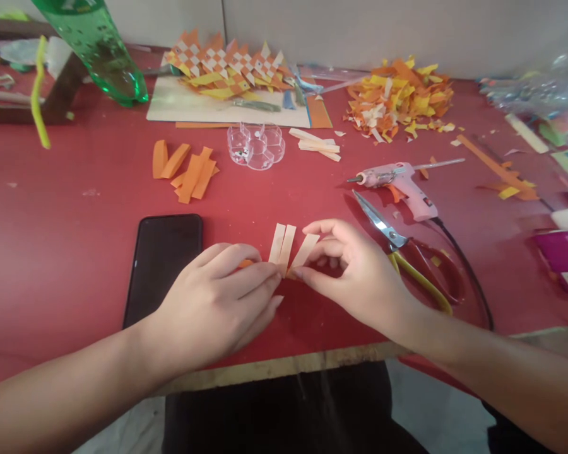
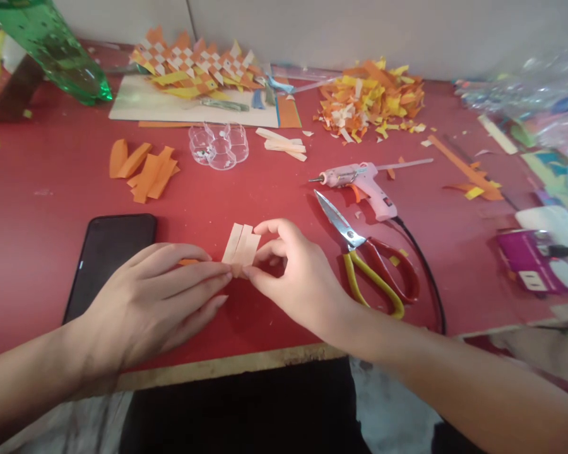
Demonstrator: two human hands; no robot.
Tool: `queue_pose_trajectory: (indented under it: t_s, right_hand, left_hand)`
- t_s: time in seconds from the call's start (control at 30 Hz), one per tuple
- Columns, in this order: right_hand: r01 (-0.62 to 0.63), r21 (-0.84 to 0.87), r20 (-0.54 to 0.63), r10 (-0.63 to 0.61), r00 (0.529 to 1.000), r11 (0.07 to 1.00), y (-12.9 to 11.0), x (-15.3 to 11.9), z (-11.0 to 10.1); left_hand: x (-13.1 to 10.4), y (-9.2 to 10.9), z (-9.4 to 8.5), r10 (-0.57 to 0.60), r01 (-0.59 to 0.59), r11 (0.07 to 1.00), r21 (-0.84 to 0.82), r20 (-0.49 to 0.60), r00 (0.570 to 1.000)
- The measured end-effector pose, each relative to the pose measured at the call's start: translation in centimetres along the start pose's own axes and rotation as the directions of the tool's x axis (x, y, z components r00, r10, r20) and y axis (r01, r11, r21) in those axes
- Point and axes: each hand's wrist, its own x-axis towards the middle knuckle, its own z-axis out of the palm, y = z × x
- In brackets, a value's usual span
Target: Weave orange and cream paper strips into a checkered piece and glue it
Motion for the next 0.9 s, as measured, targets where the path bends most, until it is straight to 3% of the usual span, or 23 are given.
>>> queue_pose_trajectory:
  t_s: [0.37, 0.9]
  right_hand:
    - [0.013, -0.022, -0.022, -0.013, 1.0, 1.0, -0.03, 0.08, 0.34]
    - [0.043, -0.01, -0.031, -0.044, 0.999, 0.999, 0.3, -0.13, 0.79]
  left_hand:
    - [0.11, -0.01, 0.0, 0.067, -0.067, 0.998, -0.007, -0.018, 0.998]
    - [0.07, 0.11, 0.11, 0.067, -0.067, 0.997, -0.035, 0.006, 0.998]
